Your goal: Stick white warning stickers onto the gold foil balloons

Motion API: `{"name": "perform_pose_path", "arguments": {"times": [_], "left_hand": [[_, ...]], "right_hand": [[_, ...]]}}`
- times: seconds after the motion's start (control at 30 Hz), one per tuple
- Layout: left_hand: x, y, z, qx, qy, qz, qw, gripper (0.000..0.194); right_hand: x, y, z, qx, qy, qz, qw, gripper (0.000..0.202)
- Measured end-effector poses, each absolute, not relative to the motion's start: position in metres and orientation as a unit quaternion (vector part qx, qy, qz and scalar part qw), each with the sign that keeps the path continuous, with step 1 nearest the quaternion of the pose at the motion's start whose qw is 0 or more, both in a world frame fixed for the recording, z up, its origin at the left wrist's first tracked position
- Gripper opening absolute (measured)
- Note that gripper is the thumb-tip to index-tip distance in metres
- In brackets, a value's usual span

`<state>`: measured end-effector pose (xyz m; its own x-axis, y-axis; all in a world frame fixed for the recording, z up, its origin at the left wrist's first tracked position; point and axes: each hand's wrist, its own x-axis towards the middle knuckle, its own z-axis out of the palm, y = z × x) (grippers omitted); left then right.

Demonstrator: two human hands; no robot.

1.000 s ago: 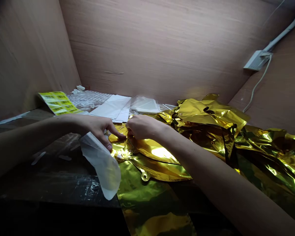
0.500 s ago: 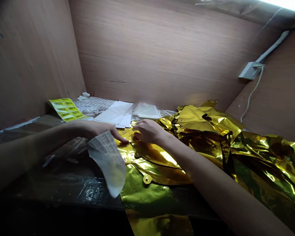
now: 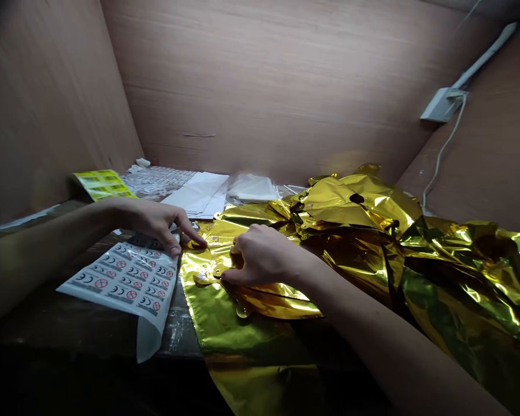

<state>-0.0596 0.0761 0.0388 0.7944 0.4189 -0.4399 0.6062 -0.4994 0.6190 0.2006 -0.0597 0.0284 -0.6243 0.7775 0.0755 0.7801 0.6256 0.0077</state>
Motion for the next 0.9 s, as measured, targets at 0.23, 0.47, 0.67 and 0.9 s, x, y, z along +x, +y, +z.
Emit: {"name": "perform_pose_path", "arguments": {"times": [0.23,0.47,0.67,0.9], "left_hand": [[-0.057,0.073,0.037,0.85,0.338,-0.104,0.392,0.084],[-0.062,0.074,0.04,0.851,0.29,-0.087,0.428,0.068],[-0.057,0.07,0.039,0.888,0.264,-0.055,0.373,0.081],[-0.061,0.073,0.041,0.883,0.232,-0.054,0.404,0.078]], "right_hand": [[0.177,-0.076,0.02,-0.459,-0.878,-0.133,-0.033,0.023],[0.203,-0.052,0.025,-0.524,-0.84,-0.1,0.098,0.021],[0.224,-0.031,0.02,-0.556,-0.766,0.183,0.264,0.065],[0.234,-0.021,0.015,-0.505,-0.736,0.356,0.275,0.043]]}}
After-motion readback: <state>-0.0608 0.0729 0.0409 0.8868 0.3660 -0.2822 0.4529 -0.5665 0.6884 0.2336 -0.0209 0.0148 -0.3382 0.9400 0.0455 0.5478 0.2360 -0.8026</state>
